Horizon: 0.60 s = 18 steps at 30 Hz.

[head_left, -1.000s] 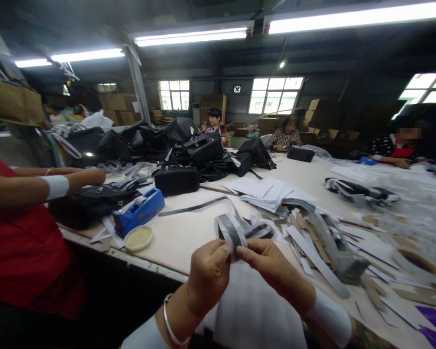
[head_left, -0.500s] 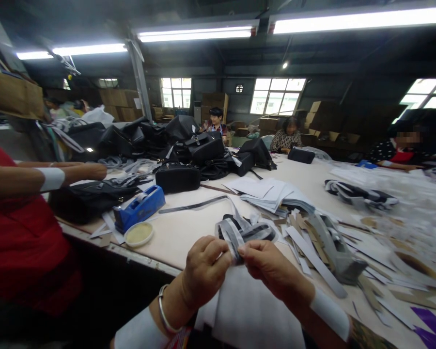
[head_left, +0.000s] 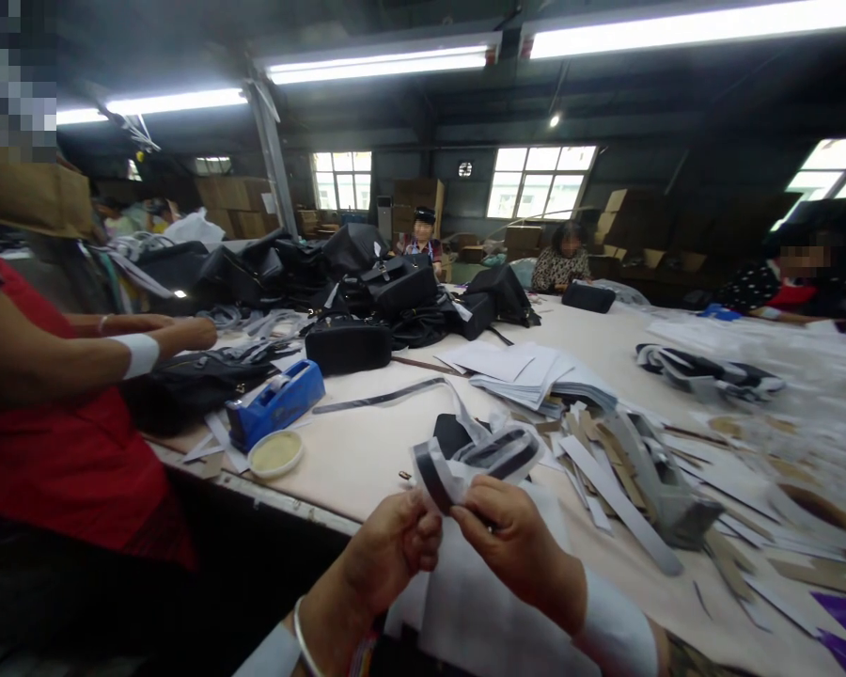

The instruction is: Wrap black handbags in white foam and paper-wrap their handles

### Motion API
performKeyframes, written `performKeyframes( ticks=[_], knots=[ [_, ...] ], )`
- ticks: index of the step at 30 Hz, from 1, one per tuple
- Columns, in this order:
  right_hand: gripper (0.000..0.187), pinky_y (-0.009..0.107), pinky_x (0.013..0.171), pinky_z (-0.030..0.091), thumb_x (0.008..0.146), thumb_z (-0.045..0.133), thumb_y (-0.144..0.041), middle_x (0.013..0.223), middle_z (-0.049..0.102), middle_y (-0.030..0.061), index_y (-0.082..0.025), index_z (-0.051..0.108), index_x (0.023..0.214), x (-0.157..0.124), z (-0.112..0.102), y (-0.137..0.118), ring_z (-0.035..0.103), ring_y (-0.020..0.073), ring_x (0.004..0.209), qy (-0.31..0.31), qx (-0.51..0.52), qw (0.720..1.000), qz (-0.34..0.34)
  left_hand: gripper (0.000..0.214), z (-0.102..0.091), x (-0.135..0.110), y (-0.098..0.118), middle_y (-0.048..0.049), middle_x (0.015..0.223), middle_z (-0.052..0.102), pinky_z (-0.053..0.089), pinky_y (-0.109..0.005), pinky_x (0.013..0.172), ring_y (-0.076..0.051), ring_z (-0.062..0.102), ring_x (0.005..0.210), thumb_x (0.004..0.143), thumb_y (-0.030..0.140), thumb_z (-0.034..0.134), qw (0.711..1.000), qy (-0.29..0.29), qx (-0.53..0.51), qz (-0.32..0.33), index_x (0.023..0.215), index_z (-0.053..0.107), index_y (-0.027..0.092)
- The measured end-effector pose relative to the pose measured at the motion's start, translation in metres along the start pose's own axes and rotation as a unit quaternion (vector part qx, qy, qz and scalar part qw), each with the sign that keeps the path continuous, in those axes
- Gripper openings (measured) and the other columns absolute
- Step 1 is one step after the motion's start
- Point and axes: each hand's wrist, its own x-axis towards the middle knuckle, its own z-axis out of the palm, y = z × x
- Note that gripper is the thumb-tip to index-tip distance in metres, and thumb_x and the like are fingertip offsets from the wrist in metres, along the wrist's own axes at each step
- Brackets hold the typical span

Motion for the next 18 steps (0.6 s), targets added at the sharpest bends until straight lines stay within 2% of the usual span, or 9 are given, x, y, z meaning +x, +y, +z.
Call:
performKeyframes(
  ticks=[3,6,8,10,12,14,15,18],
  knots=[
    [0.028,0.029,0.059,0.032,0.096,0.049,-0.020,0.067,0.053,0.0021,-0.018,0.055,0.068,0.000,-0.004,0.002,0.048,0.0142,0.063,-0.041,-0.061,0.996,-0.059,0.051,-0.003,0.005,-0.008,0.0110,0.055,0.027,0.018,-0.017,0.045,-0.004,0.019,0.047,0.068,0.050,0.084,1.000,0.000,0.024,-0.001,0.072,0.044,0.018],
    [0.025,0.031,0.059,0.031,0.095,0.046,-0.016,0.072,0.058,0.0047,-0.017,0.058,0.074,-0.003,-0.006,0.006,0.048,0.0161,0.065,-0.098,-0.148,0.978,-0.110,0.050,-0.003,0.009,-0.017,0.0113,0.047,0.027,0.016,-0.020,0.043,-0.005,0.018,0.043,0.070,0.057,0.080,0.992,0.043,0.119,0.007,0.068,0.046,0.019],
    [0.020,0.032,0.060,0.032,0.090,0.046,-0.009,0.076,0.060,0.0067,-0.016,0.061,0.078,-0.006,-0.004,0.008,0.049,0.0176,0.066,-0.141,-0.203,0.962,-0.115,0.046,-0.002,0.009,-0.022,0.0062,0.047,0.039,0.026,-0.021,0.046,-0.008,0.032,0.045,0.075,0.056,0.075,0.965,0.087,0.242,0.056,0.065,0.053,0.017],
    [0.019,0.033,0.061,0.034,0.086,0.047,-0.005,0.082,0.063,0.0087,-0.014,0.063,0.082,-0.008,-0.002,0.009,0.051,0.0188,0.069,-0.173,-0.222,0.955,-0.095,0.038,-0.002,0.008,-0.024,-0.0010,0.058,0.057,0.040,-0.024,0.056,-0.014,0.052,0.059,0.083,0.049,0.070,0.918,0.120,0.356,0.124,0.067,0.064,0.015],
    [0.018,0.032,0.065,0.036,0.088,0.049,-0.007,0.085,0.064,0.0090,-0.014,0.064,0.084,-0.009,-0.002,0.007,0.054,0.0193,0.073,-0.177,-0.172,0.968,-0.043,0.028,-0.004,0.005,-0.026,-0.0051,0.073,0.069,0.046,-0.028,0.069,-0.021,0.062,0.075,0.087,0.041,0.065,0.870,0.146,0.430,0.192,0.076,0.072,0.016],
    [0.014,0.030,0.066,0.038,0.091,0.054,-0.016,0.082,0.064,0.0061,-0.015,0.067,0.087,-0.007,-0.002,0.005,0.054,0.0179,0.073,-0.148,-0.062,0.986,0.046,0.023,-0.008,0.002,-0.027,-0.0065,0.079,0.072,0.048,-0.029,0.073,-0.024,0.065,0.078,0.089,0.036,0.063,0.825,0.178,0.475,0.248,0.084,0.076,0.018],
    [0.013,0.028,0.064,0.038,0.091,0.058,-0.022,0.077,0.062,0.0035,-0.016,0.068,0.088,-0.006,-0.003,0.003,0.053,0.0164,0.070,-0.137,0.009,0.986,0.096,0.021,-0.010,0.000,-0.028,-0.0072,0.081,0.073,0.048,-0.030,0.073,-0.024,0.066,0.079,0.090,0.034,0.062,0.805,0.186,0.495,0.269,0.088,0.077,0.019],
    [0.022,0.024,0.054,0.033,0.083,0.071,-0.038,0.064,0.053,-0.0027,-0.016,0.072,0.087,-0.002,-0.001,0.000,0.045,0.0120,0.058,-0.130,0.206,0.950,0.192,0.020,-0.016,-0.005,-0.034,-0.0104,0.088,0.075,0.050,-0.032,0.077,-0.027,0.070,0.084,0.091,0.031,0.059,0.766,0.159,0.549,0.294,0.097,0.077,0.023]
  ],
)
